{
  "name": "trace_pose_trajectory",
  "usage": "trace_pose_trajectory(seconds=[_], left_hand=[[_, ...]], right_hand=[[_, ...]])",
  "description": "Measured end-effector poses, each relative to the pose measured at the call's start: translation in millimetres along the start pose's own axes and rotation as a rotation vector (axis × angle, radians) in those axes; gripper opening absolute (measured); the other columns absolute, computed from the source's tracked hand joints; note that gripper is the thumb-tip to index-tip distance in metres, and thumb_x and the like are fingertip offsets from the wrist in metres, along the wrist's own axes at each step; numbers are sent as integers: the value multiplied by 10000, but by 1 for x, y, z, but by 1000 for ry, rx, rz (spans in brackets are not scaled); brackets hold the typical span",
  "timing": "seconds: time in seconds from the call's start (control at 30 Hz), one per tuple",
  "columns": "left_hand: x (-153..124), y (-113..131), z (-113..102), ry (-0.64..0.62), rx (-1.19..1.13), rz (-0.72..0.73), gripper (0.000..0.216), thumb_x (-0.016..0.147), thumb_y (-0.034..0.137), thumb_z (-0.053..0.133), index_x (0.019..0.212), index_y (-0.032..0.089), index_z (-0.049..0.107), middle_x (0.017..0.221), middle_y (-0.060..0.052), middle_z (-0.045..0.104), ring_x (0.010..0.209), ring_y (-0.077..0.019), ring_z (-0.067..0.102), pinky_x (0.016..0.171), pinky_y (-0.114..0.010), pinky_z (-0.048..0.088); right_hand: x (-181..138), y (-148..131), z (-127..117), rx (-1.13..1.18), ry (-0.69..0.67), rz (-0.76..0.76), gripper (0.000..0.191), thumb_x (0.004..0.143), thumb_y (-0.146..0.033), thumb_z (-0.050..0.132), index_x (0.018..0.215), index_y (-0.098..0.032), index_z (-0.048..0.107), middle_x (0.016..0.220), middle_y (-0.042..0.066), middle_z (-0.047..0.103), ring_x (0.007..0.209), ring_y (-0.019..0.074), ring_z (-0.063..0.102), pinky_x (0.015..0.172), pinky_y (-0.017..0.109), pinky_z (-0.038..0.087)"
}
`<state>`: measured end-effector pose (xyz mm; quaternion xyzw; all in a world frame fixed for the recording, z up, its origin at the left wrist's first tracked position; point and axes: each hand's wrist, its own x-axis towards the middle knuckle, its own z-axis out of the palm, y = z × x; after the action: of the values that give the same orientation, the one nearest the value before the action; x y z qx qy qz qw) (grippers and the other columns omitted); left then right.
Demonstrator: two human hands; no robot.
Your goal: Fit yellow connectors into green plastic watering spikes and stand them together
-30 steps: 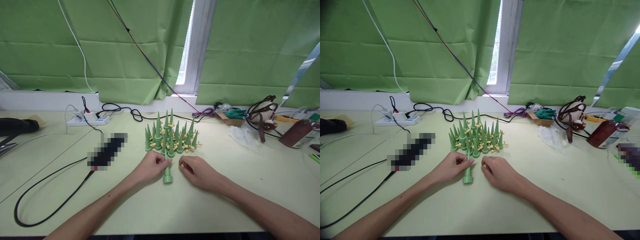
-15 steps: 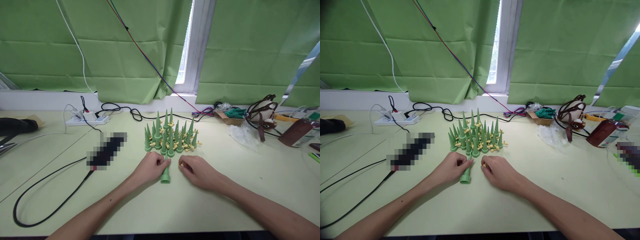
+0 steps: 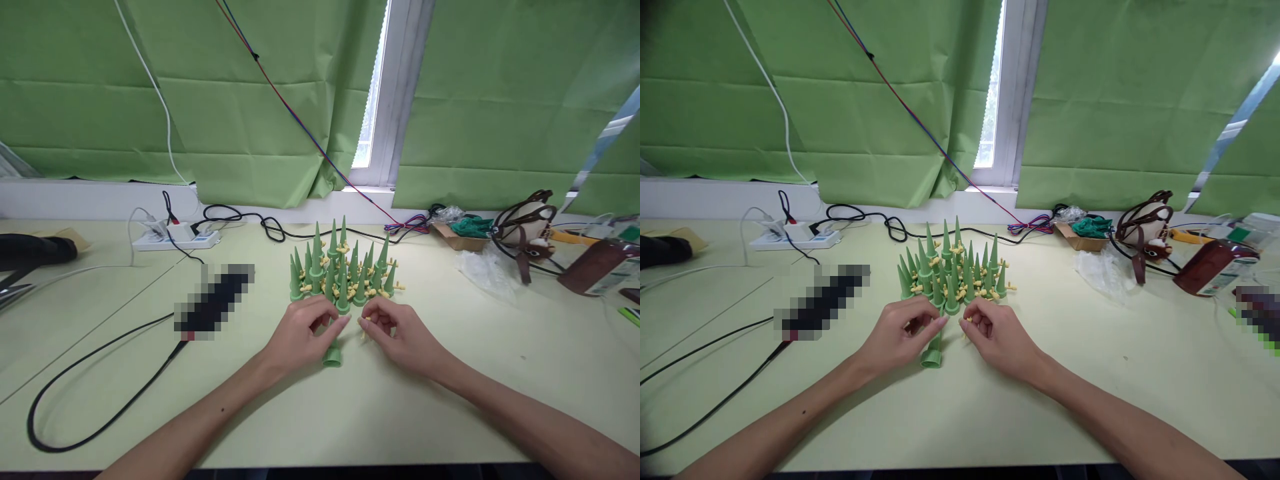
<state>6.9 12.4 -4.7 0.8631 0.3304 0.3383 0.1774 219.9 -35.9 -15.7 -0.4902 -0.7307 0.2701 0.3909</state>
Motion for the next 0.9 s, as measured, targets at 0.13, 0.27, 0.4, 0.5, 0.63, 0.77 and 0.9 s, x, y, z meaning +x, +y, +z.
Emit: trace_pose_trajectory(seconds=[0.13,0.27,0.4,0.5,0.63,0.77,0.9], left_hand=[[-4,3,1,-70,-13,148,178,909,313,625,841,154,669,772,-37,621,698,-149,550,643,-259,426],[-5,2,4,-94,-17,206,186,933,304,605,844,157,677,775,-46,623,721,-161,557,652,-268,442],[-4,0,4,-97,-45,220,197,969,278,555,887,163,693,787,-46,632,730,-156,564,656,-257,446],[-4,0,3,-96,-59,229,220,989,255,519,914,160,703,793,-47,633,729,-148,566,656,-246,446],[-3,1,1,-86,-65,213,236,995,230,493,923,157,705,792,-49,634,716,-142,567,649,-239,447],[-2,0,0,-81,-68,215,225,986,200,497,912,155,705,782,-46,644,705,-140,570,644,-233,446],[-2,-1,0,-104,-46,236,234,989,192,491,902,159,706,763,-41,644,708,-142,569,645,-229,442]], right_hand=[[-1,-2,2,212,69,43,216,960,-401,599,892,-196,601,751,8,622,630,137,569,576,257,466],[-1,-1,5,371,64,89,302,918,-480,656,863,-190,591,724,3,636,515,105,534,503,246,456],[-1,-1,6,428,25,92,292,923,-461,657,853,-189,582,703,-10,617,508,97,526,494,236,454],[-1,-1,6,438,4,87,275,932,-441,651,853,-188,577,698,-19,598,517,95,527,497,231,453],[-1,-2,5,395,4,79,249,934,-433,647,917,-190,594,687,-34,558,547,105,535,522,236,460],[0,-1,5,337,-33,77,227,959,-418,606,949,-192,591,697,-37,536,560,108,529,530,238,450],[-1,0,7,318,-86,63,247,986,-406,559,866,-190,577,665,-40,525,527,97,487,519,236,413]])
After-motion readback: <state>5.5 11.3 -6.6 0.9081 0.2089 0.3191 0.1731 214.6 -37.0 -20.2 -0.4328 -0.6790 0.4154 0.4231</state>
